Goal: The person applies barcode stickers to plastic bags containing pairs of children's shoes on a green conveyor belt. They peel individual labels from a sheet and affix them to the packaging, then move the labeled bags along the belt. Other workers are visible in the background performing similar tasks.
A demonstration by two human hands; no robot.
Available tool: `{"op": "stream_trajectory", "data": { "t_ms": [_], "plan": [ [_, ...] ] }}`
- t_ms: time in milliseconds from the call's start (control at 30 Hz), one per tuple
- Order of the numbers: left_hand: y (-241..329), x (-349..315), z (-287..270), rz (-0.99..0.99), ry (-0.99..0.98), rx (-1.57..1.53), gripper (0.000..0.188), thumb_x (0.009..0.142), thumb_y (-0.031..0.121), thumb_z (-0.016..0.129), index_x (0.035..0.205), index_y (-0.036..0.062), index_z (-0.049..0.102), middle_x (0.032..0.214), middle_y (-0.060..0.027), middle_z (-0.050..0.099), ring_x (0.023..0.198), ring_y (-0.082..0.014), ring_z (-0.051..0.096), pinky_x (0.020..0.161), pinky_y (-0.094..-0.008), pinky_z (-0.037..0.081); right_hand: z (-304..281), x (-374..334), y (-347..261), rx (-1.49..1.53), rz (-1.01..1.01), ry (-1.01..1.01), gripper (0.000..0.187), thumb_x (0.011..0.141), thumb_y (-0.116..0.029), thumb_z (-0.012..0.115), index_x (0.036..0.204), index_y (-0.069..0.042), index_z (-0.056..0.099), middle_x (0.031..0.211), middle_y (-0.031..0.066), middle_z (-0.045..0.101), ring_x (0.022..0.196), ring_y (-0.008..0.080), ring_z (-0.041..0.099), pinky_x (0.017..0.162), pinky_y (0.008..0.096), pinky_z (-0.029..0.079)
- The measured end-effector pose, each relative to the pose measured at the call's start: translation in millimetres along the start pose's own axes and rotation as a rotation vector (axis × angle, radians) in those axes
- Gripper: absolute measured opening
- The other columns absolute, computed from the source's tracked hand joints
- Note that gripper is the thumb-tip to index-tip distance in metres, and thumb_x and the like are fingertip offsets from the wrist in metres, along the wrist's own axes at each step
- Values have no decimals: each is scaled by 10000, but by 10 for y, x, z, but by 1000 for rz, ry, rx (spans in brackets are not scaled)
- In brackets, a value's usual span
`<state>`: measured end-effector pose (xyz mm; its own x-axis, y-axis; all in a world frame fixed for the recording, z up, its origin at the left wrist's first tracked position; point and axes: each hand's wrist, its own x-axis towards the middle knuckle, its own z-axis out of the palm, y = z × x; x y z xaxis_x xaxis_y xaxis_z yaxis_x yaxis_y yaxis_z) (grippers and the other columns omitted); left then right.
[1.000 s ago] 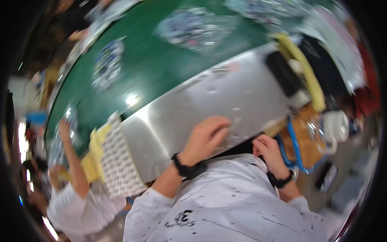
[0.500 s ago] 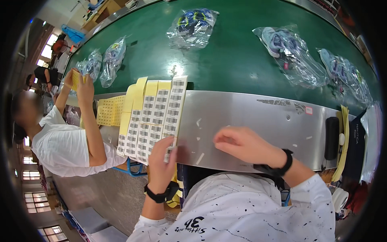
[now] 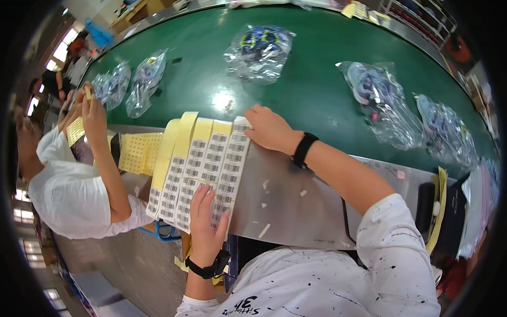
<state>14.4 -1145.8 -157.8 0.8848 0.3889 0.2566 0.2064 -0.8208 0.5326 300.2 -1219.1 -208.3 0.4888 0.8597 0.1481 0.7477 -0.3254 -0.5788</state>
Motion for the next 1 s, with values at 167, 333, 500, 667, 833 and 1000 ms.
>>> {"op": "stream_trajectory", "data": {
  "t_ms": [167,333,500,667,833,1000],
  "plan": [
    [-237,-233,-140,-166,155,-13,441,803,5,658,1223,-23,527,1337,-205,509,1253,-375,471,1056,-429,361,-126,15,-10,77,36,-41,258,834,-170,633,1014,5,577,1049,166,553,1026,346,533,872,429,462],
    [-274,-485,-247,-199,209,-30,371,808,-26,647,1165,-30,549,1235,-198,569,1151,-364,539,991,-415,410,10,-28,-89,-59,-81,114,202,846,-151,620,972,5,596,1006,149,565,986,334,547,858,417,469],
    [-78,-1028,19,-598,117,-348,89,891,59,642,850,-5,595,726,-52,611,565,-114,547,530,-234,432,7,-33,-242,-232,-80,59,179,839,-145,624,950,-6,604,1014,131,577,985,318,554,855,401,478],
    [-181,-1170,168,-978,1,-1021,179,965,153,551,1060,8,593,927,-52,650,790,-110,609,685,-248,493,13,-29,-210,-296,-78,86,195,850,-160,609,969,-5,609,1043,110,585,1012,298,556,858,400,488],
    [-284,-1213,269,-974,140,-1632,330,973,143,529,1263,-13,513,1184,-114,608,1096,-209,584,917,-365,495,22,-42,-245,-308,-48,54,206,867,-155,588,1002,-1,613,1049,110,591,1027,296,558,869,401,487],
    [-339,-1324,273,-934,129,-1757,301,970,144,525,1225,-14,543,1183,-140,612,1100,-251,588,905,-384,500,10,-3,-299,-281,-20,38,183,856,-138,589,972,4,597,1006,139,585,986,319,560,841,419,482]
  ]
}}
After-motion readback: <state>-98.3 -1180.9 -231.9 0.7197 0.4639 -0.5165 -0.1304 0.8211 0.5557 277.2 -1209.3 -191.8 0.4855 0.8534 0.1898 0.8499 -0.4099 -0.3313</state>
